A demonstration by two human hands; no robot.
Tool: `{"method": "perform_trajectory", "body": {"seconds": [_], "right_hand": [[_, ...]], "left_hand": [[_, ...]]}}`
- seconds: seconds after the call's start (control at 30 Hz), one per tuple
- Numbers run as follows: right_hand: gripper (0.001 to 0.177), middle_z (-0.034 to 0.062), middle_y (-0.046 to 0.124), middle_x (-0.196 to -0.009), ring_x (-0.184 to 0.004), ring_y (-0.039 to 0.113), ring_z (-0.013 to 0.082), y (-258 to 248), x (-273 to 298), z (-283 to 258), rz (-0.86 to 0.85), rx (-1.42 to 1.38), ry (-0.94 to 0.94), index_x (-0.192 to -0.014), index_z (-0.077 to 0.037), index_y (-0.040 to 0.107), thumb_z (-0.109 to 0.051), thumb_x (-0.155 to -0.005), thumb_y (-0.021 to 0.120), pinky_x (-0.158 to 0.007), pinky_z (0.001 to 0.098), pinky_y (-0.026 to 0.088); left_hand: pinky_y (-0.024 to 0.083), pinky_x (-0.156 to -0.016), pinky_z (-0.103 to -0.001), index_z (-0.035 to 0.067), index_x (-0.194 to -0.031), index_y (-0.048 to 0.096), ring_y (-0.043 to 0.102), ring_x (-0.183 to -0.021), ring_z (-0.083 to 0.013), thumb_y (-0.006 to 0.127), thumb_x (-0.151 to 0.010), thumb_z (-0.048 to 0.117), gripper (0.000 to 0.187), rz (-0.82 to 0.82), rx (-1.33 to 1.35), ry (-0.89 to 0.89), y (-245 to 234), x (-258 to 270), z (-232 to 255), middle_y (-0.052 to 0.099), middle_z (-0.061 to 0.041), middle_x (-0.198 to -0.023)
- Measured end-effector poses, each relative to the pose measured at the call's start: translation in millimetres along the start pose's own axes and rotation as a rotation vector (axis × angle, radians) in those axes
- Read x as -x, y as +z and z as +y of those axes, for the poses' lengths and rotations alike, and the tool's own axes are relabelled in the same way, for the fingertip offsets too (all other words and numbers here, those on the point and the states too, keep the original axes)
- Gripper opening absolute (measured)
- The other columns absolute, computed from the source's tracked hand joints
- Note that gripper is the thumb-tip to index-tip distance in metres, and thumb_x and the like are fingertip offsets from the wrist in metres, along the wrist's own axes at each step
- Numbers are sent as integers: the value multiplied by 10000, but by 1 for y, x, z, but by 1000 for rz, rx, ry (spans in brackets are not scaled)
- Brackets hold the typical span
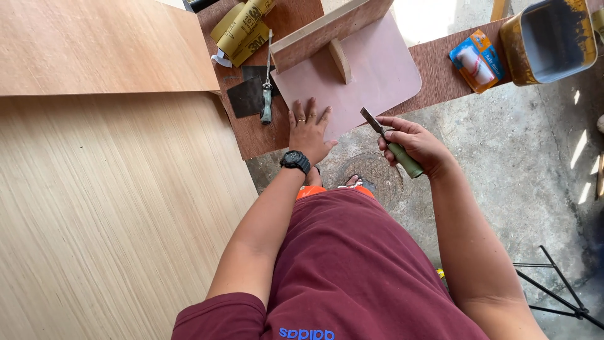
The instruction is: Applying wood filler to the joints of a small wooden assembly and scraping off the excess to create a smooth finish.
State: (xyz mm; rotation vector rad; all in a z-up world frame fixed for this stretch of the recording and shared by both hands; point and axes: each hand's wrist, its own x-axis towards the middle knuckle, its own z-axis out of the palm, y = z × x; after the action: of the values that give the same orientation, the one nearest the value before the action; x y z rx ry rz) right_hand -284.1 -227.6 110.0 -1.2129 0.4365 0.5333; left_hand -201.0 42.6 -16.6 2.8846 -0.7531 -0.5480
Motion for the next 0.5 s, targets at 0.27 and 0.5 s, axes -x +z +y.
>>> {"method": "perform_trajectory", "body": {"seconds": [0.27,0.5], "right_hand": [[498,147,696,-877,-618,721,213,10,-5,-7,25,73,-1,-1534,-66,600,-44,-1040,546,-471,386,653],[499,131,683,-850,-600,697,189,23,-12,-12,38,85,7,-1521,-59,611,-48,-1027,545,-474,375,640]], "left_hand": [[211,-1314,-731,297,-1741,380,172,-1656,-529,753,-915,658,976,75,-15,-13,-3,-15,-43,269,-171,-1815],[237,-1312,-714,294,-1724,423,183,-1645,-549,795,-883,644,984,65,21,-25,-4,-19,-41,285,-186,-1805]]}}
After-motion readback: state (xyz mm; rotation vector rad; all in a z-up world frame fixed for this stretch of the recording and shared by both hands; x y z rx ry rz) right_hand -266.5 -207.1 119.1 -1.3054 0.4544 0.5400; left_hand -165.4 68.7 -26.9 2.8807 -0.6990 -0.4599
